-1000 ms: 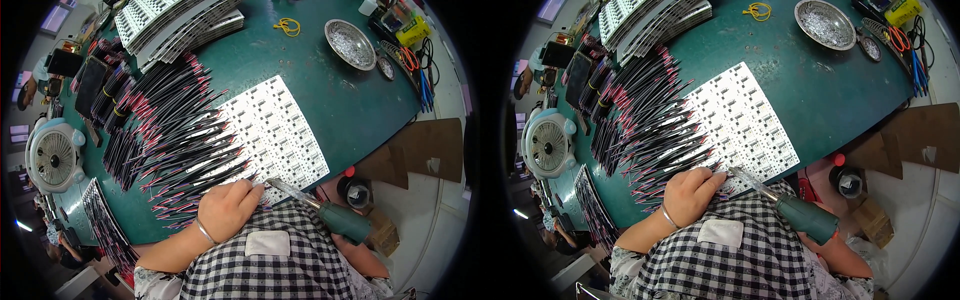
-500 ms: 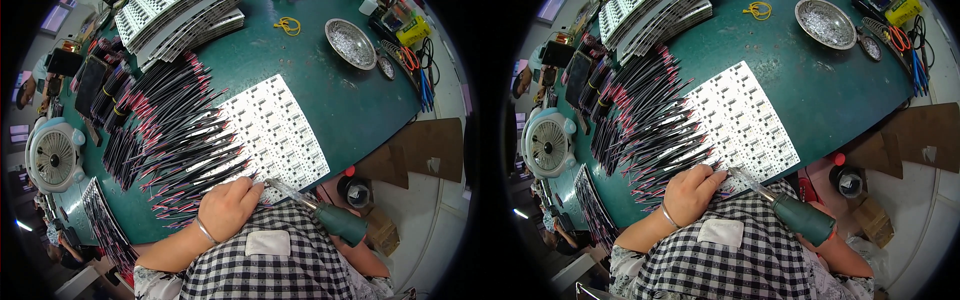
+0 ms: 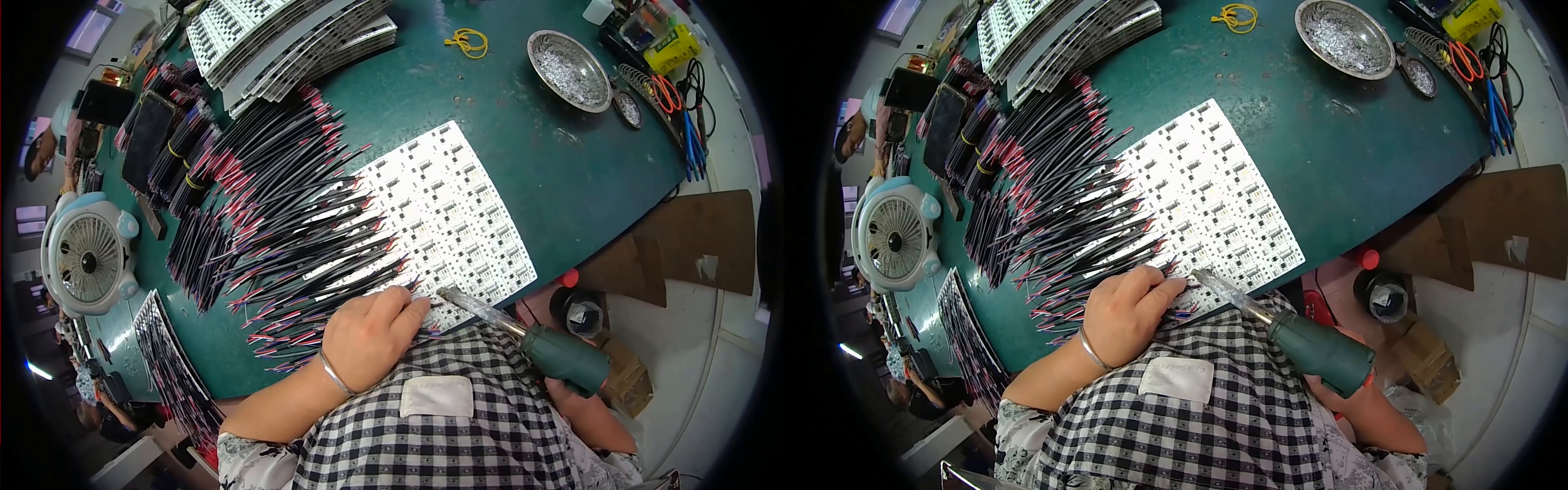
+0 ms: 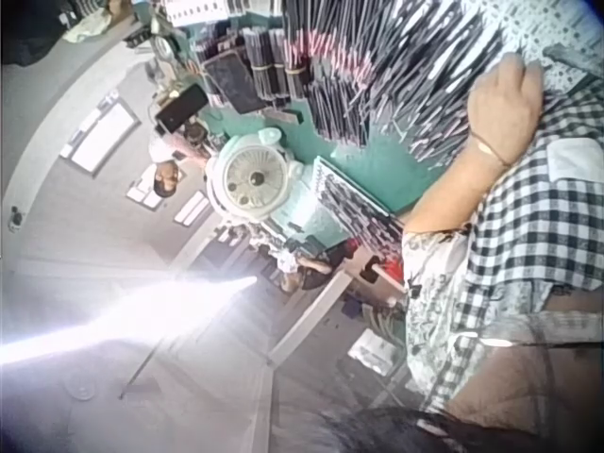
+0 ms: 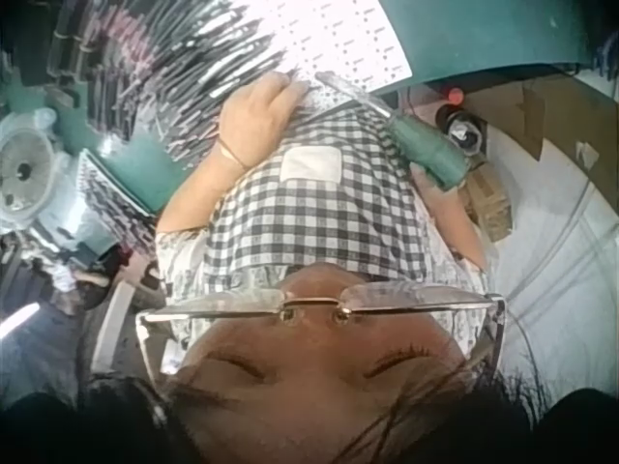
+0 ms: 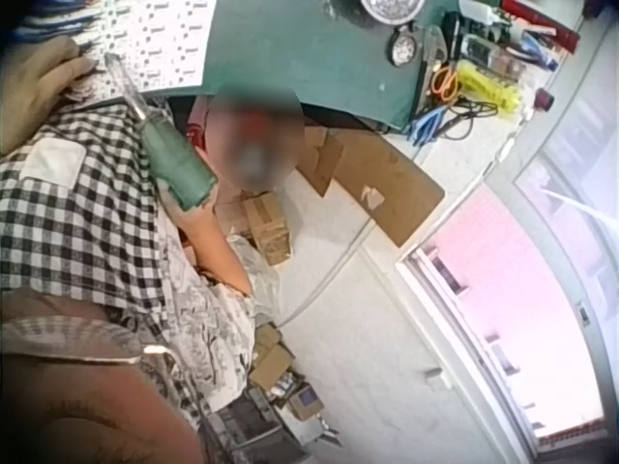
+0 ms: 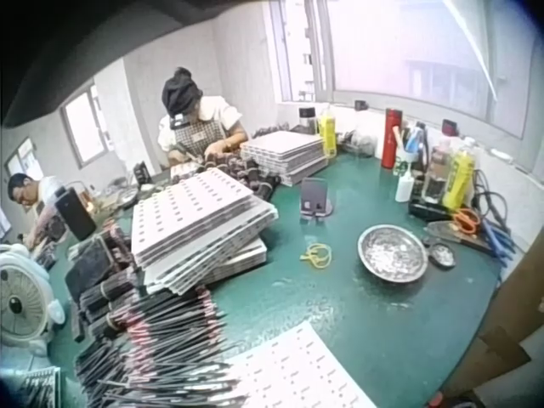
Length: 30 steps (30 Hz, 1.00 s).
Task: The person attaches pre-cut wires to an LED PCB board using a soldering iron.
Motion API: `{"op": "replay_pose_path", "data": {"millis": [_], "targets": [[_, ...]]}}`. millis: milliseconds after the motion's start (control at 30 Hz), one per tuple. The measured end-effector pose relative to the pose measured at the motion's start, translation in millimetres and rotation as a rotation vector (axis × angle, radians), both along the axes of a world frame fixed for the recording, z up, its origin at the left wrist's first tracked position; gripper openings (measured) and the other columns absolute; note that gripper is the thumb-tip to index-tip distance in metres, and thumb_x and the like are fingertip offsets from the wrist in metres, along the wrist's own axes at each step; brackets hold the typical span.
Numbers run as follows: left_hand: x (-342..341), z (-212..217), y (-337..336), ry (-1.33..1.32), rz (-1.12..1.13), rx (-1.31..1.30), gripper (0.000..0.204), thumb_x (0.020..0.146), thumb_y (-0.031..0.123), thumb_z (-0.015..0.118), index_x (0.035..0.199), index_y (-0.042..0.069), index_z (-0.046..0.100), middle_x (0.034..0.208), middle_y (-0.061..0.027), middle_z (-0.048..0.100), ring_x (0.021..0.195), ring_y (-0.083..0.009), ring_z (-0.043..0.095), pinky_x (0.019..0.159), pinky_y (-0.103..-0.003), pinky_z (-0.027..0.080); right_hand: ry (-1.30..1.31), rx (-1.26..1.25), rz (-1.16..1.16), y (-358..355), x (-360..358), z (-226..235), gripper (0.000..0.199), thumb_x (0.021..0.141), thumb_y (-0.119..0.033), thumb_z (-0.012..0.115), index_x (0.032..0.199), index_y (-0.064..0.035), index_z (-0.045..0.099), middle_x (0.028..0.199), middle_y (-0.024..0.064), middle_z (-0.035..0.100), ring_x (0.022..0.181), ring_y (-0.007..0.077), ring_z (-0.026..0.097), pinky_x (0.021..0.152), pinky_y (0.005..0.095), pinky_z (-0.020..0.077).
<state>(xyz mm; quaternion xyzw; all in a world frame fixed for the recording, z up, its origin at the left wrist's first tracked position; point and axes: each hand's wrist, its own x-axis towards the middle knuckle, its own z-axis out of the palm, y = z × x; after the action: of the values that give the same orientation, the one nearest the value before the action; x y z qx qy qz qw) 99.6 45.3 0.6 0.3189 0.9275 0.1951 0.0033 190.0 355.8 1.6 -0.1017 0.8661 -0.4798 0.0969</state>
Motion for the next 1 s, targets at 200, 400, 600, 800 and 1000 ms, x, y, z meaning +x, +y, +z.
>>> {"op": "replay_pose_path", "data": {"millis": [200, 400, 600, 800, 1000], "targets": [[0.5, -0.9, -0.2, 0.017, -0.025, 0.022, 0.026, 0.077, 0.011, 0.062, 0.102, 0.008, 0.066, 0.089, -0.0039, 0.056, 0.067, -0.0171, 0.060, 0.055, -0.030, 0.049, 0.045, 0.056, 0.070, 1.3, -1.9, -4.1, 0.031, 0.076, -0.011, 0.072, 0.105, -0.0026, 0.067, 0.108, 0.0133, 0.067, 0.098, 0.0293, 0.064, 0.090, 0.0405, 0.0472], [1.1, 1.9, 2.0, -0.008, -0.032, 0.008, 0.025, 0.078, 0.011, 0.062, 0.102, 0.007, 0.066, 0.087, -0.0038, 0.055, 0.066, -0.0170, 0.059, 0.054, -0.030, 0.049, 0.141, -0.006, 0.160, -1.6, -12.1, -12.0, 0.028, 0.073, -0.016, 0.073, 0.099, -0.0050, 0.069, 0.095, 0.0118, 0.069, 0.081, 0.0279, 0.068, 0.072, 0.0344, 0.0542], [2.6, 4.5, 5.1, 0.017, -0.035, -0.038, 0.023, 0.078, 0.013, 0.061, 0.100, 0.007, 0.065, 0.084, -0.0033, 0.053, 0.065, -0.0168, 0.059, 0.054, -0.030, 0.049, 0.190, 0.085, 0.151, 1.0, -6.6, -22.7, 0.023, 0.076, -0.015, 0.069, 0.097, -0.0046, 0.070, 0.092, 0.0100, 0.069, 0.079, 0.0261, 0.068, 0.071, 0.0337, 0.0549], [2.4, 6.9, 5.3, -0.020, -0.038, -0.036, 0.027, 0.076, 0.010, 0.062, 0.102, 0.008, 0.067, 0.084, -0.0032, 0.057, 0.067, -0.0187, 0.059, 0.055, -0.032, 0.048, 0.117, -0.053, -0.019, 1.9, 3.2, -8.7, 0.020, 0.082, -0.016, 0.065, 0.097, -0.0034, 0.069, 0.091, 0.0101, 0.070, 0.078, 0.0251, 0.068, 0.073, 0.0329, 0.0538], [6.0, 4.0, 6.4, 0.086, -0.025, 0.024, 0.028, 0.074, 0.011, 0.064, 0.102, 0.009, 0.069, 0.084, -0.0012, 0.057, 0.067, -0.0173, 0.057, 0.054, -0.032, 0.046, -0.211, -0.260, -0.146, 11.5, 27.3, -22.9, 0.024, 0.082, -0.018, 0.065, 0.099, -0.0014, 0.068, 0.094, 0.0130, 0.069, 0.084, 0.0277, 0.068, 0.077, 0.0339, 0.0535]]}}
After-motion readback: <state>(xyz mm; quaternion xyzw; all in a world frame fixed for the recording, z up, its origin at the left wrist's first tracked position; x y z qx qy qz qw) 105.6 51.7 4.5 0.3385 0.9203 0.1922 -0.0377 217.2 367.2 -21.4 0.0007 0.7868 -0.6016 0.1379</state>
